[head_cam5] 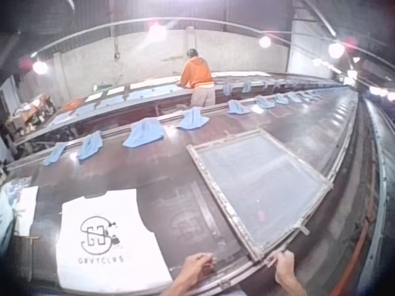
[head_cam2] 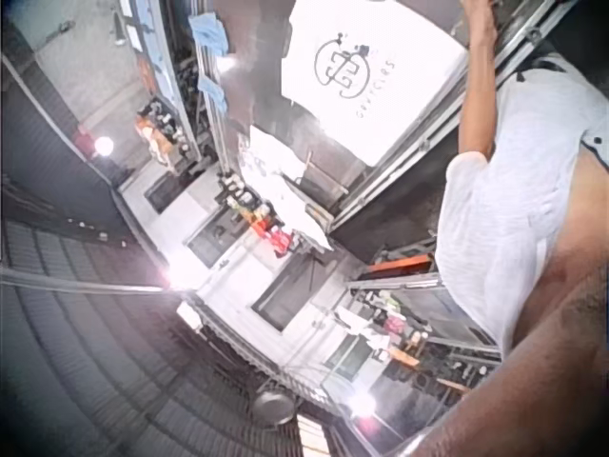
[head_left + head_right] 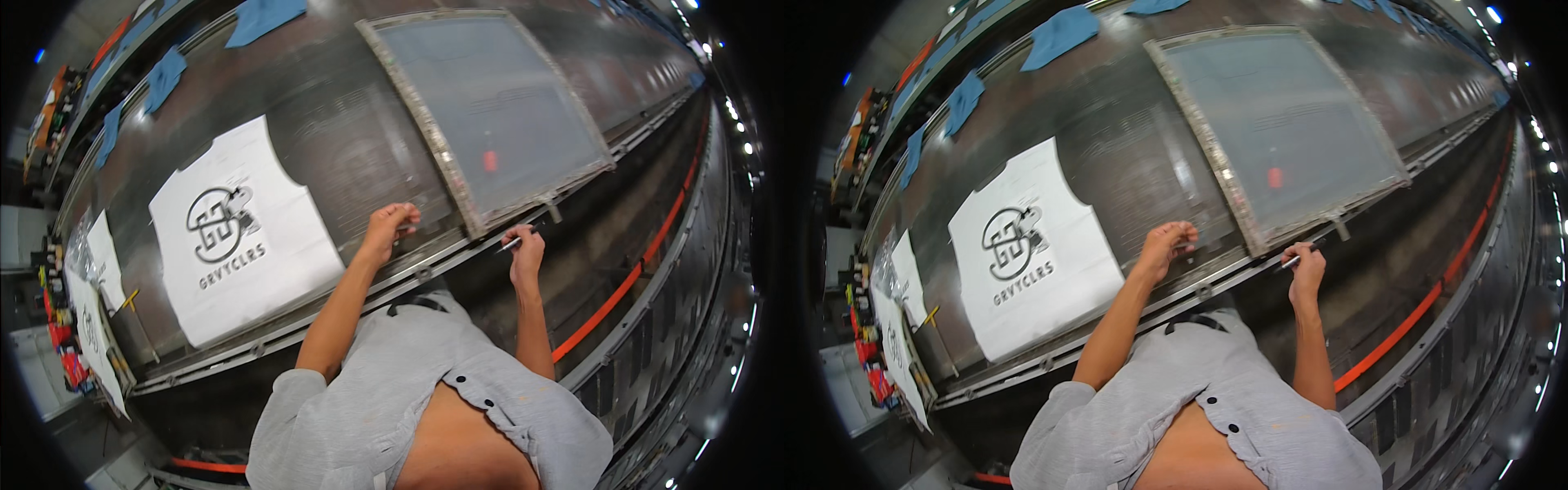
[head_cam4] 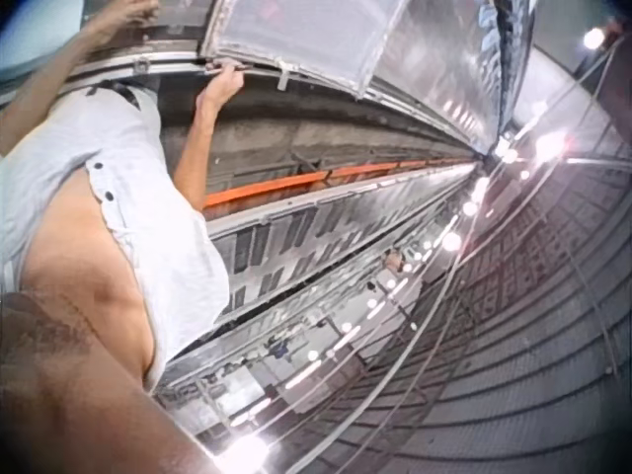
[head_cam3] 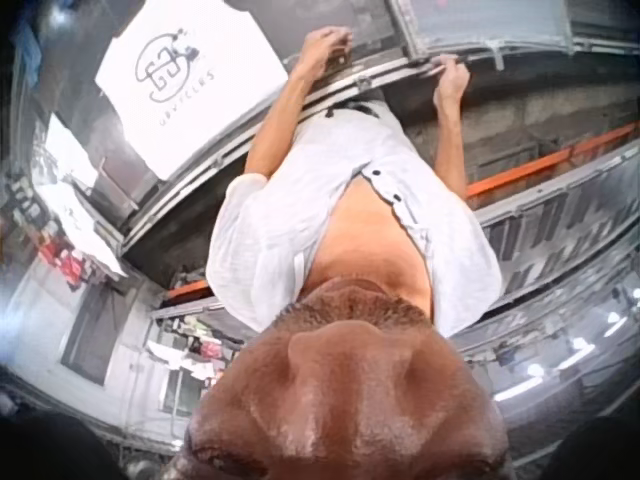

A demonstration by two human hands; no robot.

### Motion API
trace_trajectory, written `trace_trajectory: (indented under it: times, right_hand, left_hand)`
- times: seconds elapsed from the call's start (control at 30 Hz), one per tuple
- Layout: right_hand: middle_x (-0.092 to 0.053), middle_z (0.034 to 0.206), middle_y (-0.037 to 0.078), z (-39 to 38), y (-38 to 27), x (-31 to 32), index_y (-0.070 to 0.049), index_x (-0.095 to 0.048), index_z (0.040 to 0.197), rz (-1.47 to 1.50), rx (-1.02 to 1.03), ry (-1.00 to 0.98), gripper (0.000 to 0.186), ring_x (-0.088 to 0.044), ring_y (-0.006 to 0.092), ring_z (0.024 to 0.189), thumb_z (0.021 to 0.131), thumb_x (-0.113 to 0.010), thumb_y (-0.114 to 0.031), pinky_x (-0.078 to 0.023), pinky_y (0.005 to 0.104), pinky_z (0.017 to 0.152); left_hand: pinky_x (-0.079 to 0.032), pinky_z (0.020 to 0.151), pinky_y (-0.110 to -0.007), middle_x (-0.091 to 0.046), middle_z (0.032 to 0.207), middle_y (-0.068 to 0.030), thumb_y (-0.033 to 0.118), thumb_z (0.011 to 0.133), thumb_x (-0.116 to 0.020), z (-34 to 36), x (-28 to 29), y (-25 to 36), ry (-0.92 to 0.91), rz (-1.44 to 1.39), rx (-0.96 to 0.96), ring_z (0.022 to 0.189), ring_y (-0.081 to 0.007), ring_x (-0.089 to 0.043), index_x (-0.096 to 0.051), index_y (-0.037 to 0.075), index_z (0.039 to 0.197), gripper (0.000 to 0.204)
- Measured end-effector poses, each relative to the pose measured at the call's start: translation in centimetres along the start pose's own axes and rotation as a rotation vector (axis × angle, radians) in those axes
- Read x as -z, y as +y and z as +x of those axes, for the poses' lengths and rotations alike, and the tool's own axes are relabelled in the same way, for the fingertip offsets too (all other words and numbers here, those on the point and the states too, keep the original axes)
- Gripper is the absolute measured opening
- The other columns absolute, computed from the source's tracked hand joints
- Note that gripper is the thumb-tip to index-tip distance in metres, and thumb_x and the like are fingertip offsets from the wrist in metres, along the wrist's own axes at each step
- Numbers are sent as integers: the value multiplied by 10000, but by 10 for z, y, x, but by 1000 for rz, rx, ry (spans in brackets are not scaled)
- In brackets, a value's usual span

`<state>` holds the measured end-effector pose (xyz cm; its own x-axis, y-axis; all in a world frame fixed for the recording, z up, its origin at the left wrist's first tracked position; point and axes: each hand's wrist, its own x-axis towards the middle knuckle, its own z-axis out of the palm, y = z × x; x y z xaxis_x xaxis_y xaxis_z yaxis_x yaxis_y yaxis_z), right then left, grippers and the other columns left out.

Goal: The person uses a ruler and a black marker to trace straight lines and curves onto a white paper template featuring a 'GRVYCLRS' logo and a cartoon character. They repeatedly reposition the ruler to draw parallel lines and curved edges, then remove the template to reveal the traced design on the surface below.

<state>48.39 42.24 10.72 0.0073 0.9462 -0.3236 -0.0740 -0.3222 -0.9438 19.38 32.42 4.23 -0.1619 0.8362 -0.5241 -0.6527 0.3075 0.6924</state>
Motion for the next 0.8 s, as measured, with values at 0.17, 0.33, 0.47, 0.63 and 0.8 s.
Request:
trace_trajectory:
  times: [0.17, 0.33, 0.47, 0.63, 0.8]
  right_hand:
    - [-636, 871, 79, 57, -18, 71, -23, -613, 929, 93, 22, 140, 121, -641, 195, 779, 939, -594, -142, -543, 340, 778]
    - [-617, 830, 73, 52, -14, 78, 1, -631, 1063, 104, -22, 167, 176, -615, 174, 726, 967, -578, -136, -537, 311, 704]
    - [-566, 740, 42, 40, -6, 91, 27, -656, 1127, 78, -86, 225, 223, -556, 139, 643, 980, -581, -124, -470, 285, 580]
    - [-433, 683, -37, 24, -91, 83, 45, -664, 1131, 47, 50, 262, 225, -421, 75, 585, 959, -565, -61, -386, 244, 538]
    - [-433, 712, -17, 52, -202, 141, 42, -617, 1275, 32, 361, 236, 330, -416, 80, 638, 972, -515, -39, -373, 235, 585]
  left_hand:
    - [-517, 937, -439, -701, 1087, -28, 340, 974, -696, 111, -53, -20, -6, -338, 57, 1033, -159, -643, -648, 95, 1115, 287]
    - [-453, 1097, -572, -584, 1399, -74, 108, 956, -661, 148, -95, -54, -125, -393, 159, 1318, -291, -538, -476, 134, 1404, 484]
    - [-384, 1156, -621, -279, 1639, -114, -81, 926, -520, 130, -128, -44, -254, -537, 14, 1466, -397, -357, -216, 204, 1585, 779]
    - [-339, 1142, -700, -157, 1687, -93, -70, 841, -527, 97, -134, 2, -469, -672, -123, 1499, -404, -291, -63, 151, 1615, 930]
    - [-368, 1118, -700, -34, 1709, -82, -25, 816, -511, 76, -183, 52, -412, -875, -209, 1523, -402, -221, 59, 21, 1603, 972]
